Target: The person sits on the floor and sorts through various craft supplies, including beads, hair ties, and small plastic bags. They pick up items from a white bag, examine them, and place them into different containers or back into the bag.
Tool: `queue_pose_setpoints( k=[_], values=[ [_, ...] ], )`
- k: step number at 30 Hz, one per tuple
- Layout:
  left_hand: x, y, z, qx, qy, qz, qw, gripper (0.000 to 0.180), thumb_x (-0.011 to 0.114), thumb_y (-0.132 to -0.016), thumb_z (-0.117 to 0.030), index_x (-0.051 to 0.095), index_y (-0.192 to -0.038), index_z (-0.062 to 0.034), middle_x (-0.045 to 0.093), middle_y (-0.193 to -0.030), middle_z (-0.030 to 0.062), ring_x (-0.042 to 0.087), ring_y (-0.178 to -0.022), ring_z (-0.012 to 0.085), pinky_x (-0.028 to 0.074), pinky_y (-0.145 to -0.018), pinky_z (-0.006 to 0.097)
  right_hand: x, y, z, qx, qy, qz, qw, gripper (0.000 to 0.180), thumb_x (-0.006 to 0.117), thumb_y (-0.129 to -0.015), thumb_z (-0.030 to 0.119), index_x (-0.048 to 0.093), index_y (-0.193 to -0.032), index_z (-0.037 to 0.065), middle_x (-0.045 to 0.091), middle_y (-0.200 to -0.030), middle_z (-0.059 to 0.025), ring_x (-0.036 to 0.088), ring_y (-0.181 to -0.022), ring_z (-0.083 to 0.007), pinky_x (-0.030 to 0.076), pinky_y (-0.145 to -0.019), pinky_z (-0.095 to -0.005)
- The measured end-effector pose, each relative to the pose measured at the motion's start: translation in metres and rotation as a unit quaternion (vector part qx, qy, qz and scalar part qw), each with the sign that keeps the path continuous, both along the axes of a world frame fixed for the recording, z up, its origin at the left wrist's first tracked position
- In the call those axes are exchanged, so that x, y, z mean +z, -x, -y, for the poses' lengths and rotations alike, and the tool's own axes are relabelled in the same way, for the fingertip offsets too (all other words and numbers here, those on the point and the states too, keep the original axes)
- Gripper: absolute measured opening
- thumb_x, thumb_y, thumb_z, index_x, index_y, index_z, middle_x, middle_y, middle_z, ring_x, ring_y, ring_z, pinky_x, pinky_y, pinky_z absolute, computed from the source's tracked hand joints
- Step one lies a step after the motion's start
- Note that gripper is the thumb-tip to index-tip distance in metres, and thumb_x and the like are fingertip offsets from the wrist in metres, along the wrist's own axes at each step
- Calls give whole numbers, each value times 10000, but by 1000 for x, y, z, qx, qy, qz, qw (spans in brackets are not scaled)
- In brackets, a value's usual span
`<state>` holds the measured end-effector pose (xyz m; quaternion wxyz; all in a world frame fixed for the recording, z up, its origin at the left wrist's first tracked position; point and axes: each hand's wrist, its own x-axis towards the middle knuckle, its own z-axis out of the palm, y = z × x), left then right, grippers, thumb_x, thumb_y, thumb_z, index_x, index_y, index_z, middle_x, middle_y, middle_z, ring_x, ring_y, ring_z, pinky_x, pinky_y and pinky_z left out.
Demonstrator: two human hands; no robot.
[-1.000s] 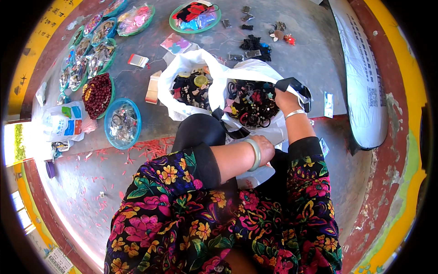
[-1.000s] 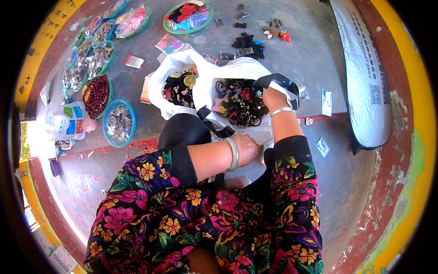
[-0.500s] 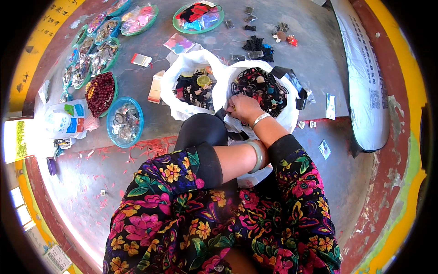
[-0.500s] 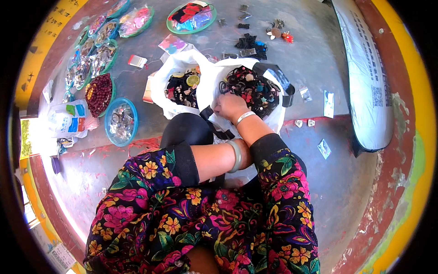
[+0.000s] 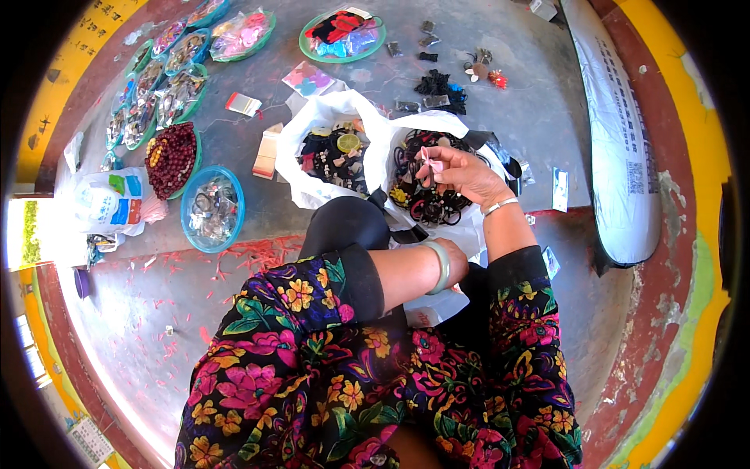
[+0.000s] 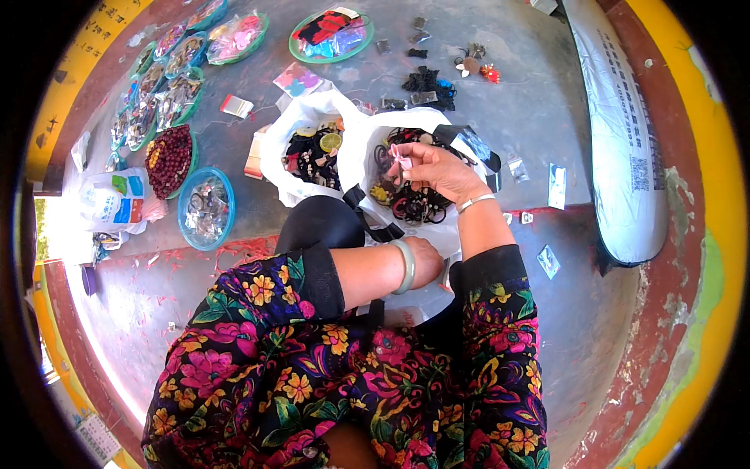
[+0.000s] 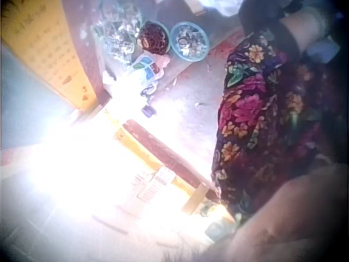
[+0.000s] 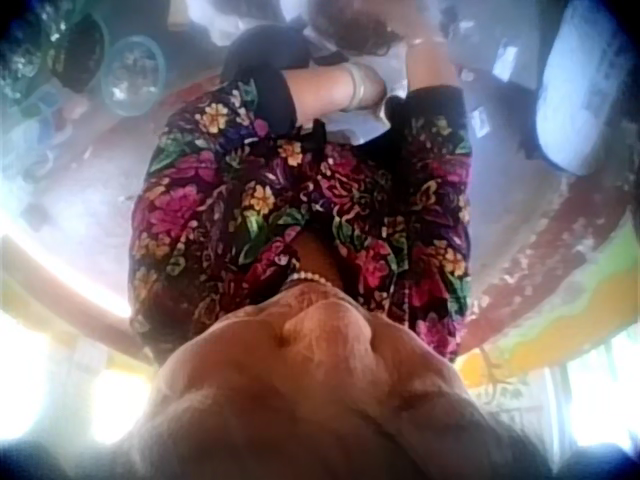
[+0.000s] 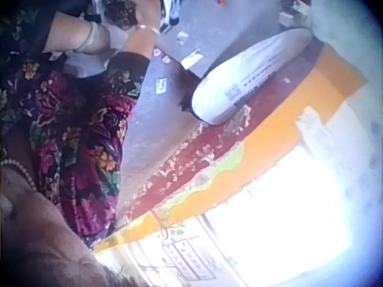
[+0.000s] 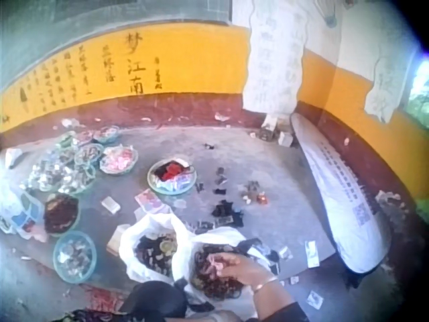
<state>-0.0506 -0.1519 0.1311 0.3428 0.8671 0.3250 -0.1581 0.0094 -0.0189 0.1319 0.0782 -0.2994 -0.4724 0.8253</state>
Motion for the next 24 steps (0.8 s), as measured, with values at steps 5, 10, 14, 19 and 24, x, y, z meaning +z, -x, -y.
queue_pose_setpoints(
  k=[5,10,14,19,24],
  values=[
    [7,-2,-4,-12,30,-36,999,187,569,-713,-112,682,-857,-75,654,-922,137,623,-904,288,498,-744,364,10,-11,2,2,16,-58,998,501,623,-758,107,450,-1228,79,590,-1029,-120,588,-843,-133,463,-695,-231],
    [5,-2,0,-9,17,-36,999,191,560,-717,-97,677,-864,-65,656,-899,137,624,-897,288,499,-739,365,-9,-22,-9,16,-117,100,988,509,619,-721,86,465,-1205,64,608,-992,-119,600,-875,-193,470,-709,-279],
    [-2,1,7,26,-15,-1,1000,224,563,-717,-95,654,-918,-53,637,-965,143,620,-884,295,502,-729,366,-36,-14,1,38,-590,370,717,400,582,-698,70,536,-1094,76,583,-986,-169,552,-926,-332,445,-804,-384],
    [-5,4,5,204,-11,-104,973,282,584,-735,-130,620,-1003,-50,556,-1133,163,560,-966,337,494,-760,376,-57,17,10,96,-642,221,728,190,499,-703,95,614,-853,72,587,-888,-138,561,-860,-324,459,-766,-405],
    [-19,21,3,146,-15,-174,974,379,620,-722,-160,609,-1095,-89,549,-1173,130,531,-1039,340,472,-822,377,-83,55,39,224,-597,291,713,173,495,-760,138,625,-863,90,620,-865,-161,601,-837,-337,474,-723,-420]
  ],
)
